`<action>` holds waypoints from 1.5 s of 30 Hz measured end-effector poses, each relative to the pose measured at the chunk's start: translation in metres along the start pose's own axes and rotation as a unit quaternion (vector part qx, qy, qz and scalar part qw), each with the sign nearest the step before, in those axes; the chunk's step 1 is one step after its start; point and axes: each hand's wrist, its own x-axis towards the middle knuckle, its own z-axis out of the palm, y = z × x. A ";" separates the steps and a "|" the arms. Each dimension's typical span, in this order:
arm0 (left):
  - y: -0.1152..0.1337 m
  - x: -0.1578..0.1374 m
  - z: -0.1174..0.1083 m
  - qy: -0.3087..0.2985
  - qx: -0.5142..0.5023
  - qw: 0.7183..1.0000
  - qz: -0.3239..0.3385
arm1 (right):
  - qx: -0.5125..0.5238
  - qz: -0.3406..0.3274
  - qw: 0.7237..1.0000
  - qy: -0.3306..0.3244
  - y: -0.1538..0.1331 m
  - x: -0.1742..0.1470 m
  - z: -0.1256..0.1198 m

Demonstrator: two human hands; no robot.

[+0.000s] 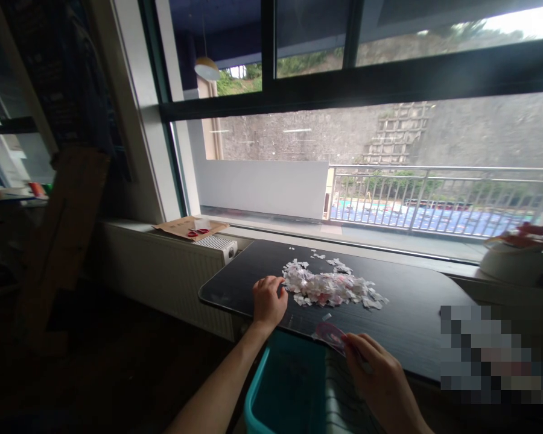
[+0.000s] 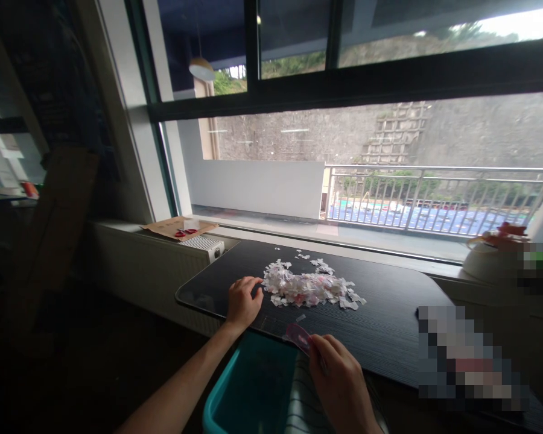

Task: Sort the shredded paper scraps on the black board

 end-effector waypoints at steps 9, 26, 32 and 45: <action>0.001 0.000 0.000 -0.005 0.000 1.000 -0.001 | -0.085 0.025 0.994 0.065 0.025 0.018 -0.006; 0.003 0.001 -0.003 -0.013 0.005 1.000 -0.009 | -0.047 0.005 0.999 0.016 0.019 0.021 0.002; 0.001 0.001 -0.001 -0.013 0.005 1.000 -0.008 | 0.005 -0.031 0.999 -0.009 0.013 0.020 0.004; 0.000 0.000 -0.001 -0.019 0.008 1.000 -0.013 | 0.079 0.007 0.996 -0.028 0.004 0.007 -0.005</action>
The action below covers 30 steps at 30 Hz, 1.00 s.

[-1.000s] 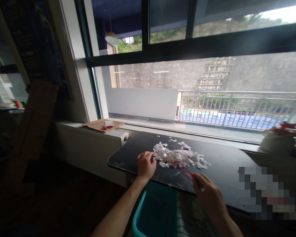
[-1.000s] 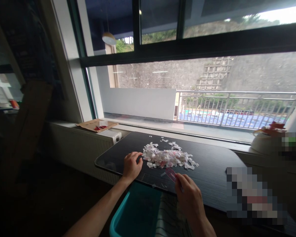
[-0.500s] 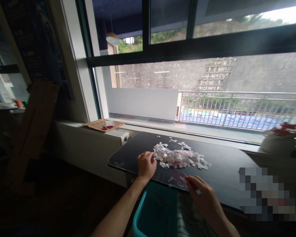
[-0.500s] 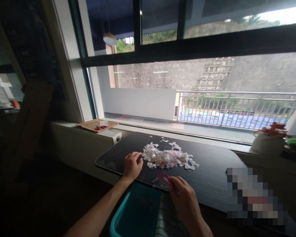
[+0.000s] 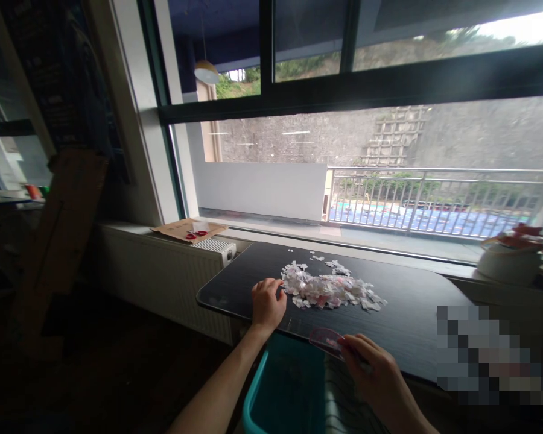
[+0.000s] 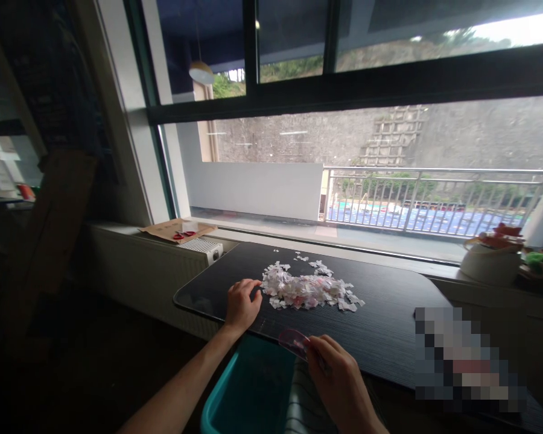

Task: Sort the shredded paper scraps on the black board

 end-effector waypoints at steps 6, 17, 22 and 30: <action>0.000 0.000 -0.001 -0.021 -0.007 0.999 0.037 | -0.025 0.165 0.971 0.169 0.072 0.030 -0.036; 0.027 0.013 0.004 -0.193 -0.052 0.960 0.194 | 0.051 0.208 0.949 0.233 0.104 0.045 -0.045; 0.058 0.037 0.025 -0.259 -0.037 0.938 0.230 | 0.053 0.211 0.949 0.229 0.105 0.044 -0.045; 0.063 0.063 0.044 -0.292 0.042 0.937 0.186 | 0.040 0.219 0.950 0.220 0.106 0.044 -0.046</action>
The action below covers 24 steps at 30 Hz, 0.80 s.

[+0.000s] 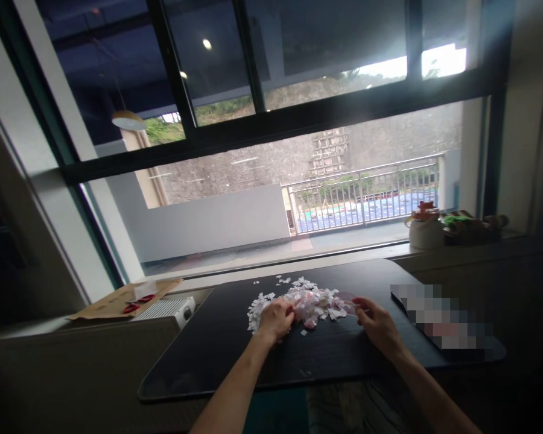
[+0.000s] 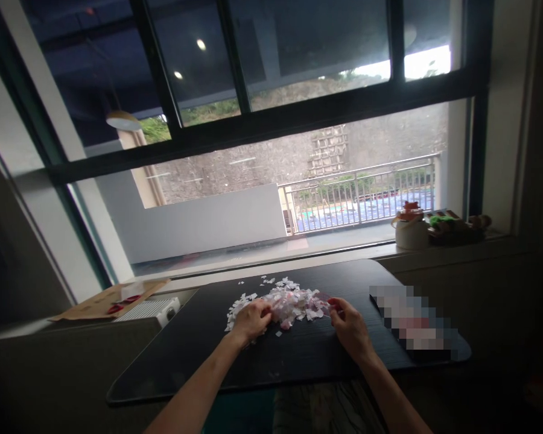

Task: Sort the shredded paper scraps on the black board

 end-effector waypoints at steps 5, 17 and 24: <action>0.010 -0.021 -0.007 0.039 0.013 0.999 0.011 | -0.018 0.005 1.000 0.009 -0.003 -0.001 -0.001; 0.023 -0.032 0.002 0.092 -0.046 0.991 0.085 | -0.018 -0.008 0.999 -0.047 -0.013 -0.007 -0.003; -0.013 -0.056 0.002 0.143 -0.092 0.984 0.055 | -0.018 0.005 0.999 -0.046 -0.015 -0.008 -0.004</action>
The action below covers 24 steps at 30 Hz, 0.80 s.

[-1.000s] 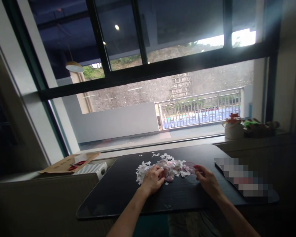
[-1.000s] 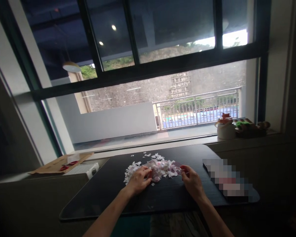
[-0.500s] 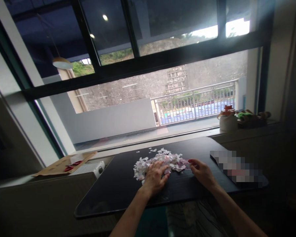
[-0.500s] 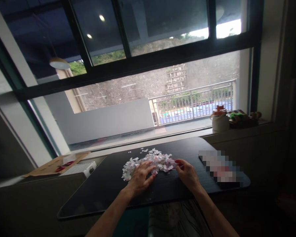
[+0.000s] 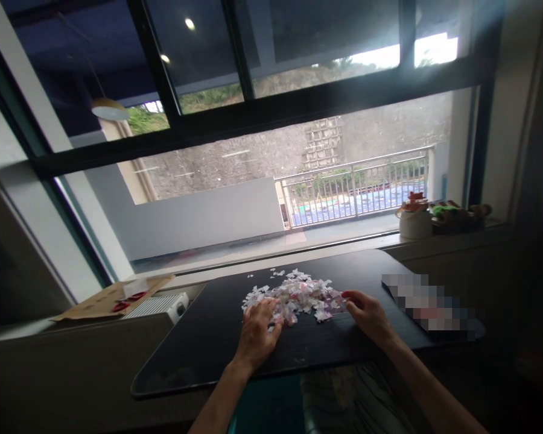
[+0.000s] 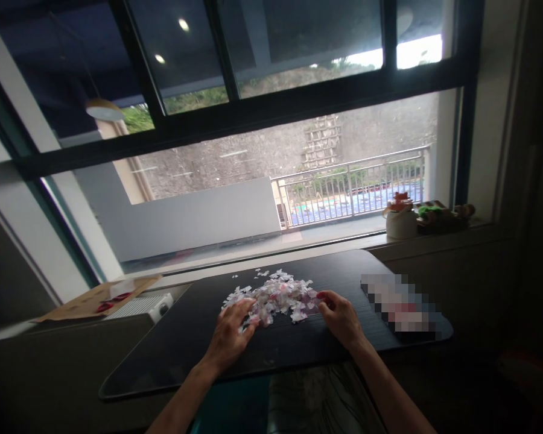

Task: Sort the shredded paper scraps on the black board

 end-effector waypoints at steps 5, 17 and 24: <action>-0.013 -0.010 0.003 0.036 -0.039 0.998 -0.043 | 0.002 -0.003 1.000 -0.011 -0.003 -0.001 -0.002; -0.026 -0.010 0.004 0.092 -0.162 0.967 -0.176 | -0.017 0.003 1.000 0.008 0.001 0.001 -0.004; -0.025 -0.011 0.001 0.109 -0.235 0.936 -0.240 | -0.012 0.005 1.000 0.017 0.002 0.001 -0.004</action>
